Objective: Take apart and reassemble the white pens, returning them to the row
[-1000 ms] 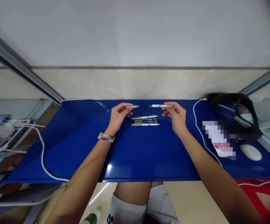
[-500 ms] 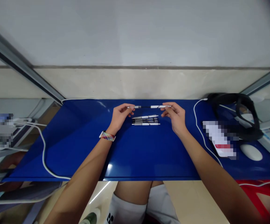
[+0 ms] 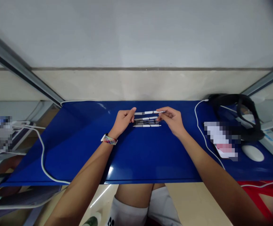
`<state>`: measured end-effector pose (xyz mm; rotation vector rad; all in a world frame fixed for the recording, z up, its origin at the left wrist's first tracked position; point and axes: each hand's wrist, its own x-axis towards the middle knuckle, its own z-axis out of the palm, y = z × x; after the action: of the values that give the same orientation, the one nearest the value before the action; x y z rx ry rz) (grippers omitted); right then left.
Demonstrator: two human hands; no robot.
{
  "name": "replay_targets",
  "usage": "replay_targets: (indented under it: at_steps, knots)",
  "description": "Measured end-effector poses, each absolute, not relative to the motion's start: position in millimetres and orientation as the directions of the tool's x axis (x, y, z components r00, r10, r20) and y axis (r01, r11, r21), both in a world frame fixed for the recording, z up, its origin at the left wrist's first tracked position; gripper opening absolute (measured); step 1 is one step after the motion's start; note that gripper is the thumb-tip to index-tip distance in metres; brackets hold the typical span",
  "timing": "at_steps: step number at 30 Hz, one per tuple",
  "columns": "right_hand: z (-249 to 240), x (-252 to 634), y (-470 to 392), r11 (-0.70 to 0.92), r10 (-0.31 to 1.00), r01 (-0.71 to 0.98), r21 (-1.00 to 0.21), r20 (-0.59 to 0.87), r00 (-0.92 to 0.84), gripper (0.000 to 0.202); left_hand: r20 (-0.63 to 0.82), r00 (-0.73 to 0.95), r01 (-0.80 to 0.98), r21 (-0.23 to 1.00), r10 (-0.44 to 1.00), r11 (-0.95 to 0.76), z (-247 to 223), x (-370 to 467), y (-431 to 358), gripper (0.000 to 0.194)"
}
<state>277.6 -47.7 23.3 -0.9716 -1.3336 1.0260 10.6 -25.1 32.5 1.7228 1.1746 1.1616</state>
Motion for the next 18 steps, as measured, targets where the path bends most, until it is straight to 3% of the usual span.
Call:
replay_targets:
  at_steps: [6, 18]
  knots:
    - [28.1, 276.1, -51.3, 0.342, 0.935, -0.059, -0.938, 0.346, -0.079, 0.01, 0.193, 0.148, 0.241, 0.944, 0.97, -0.225, 29.7, 11.4, -24.1, 0.084]
    - [29.5, 272.2, -54.0, 0.216, 0.972, -0.043, -0.975, 0.219, -0.079, 0.026, 0.258, 0.11, 0.265, 0.923, 0.96, -0.278, 30.7, 9.5, -22.8, 0.079]
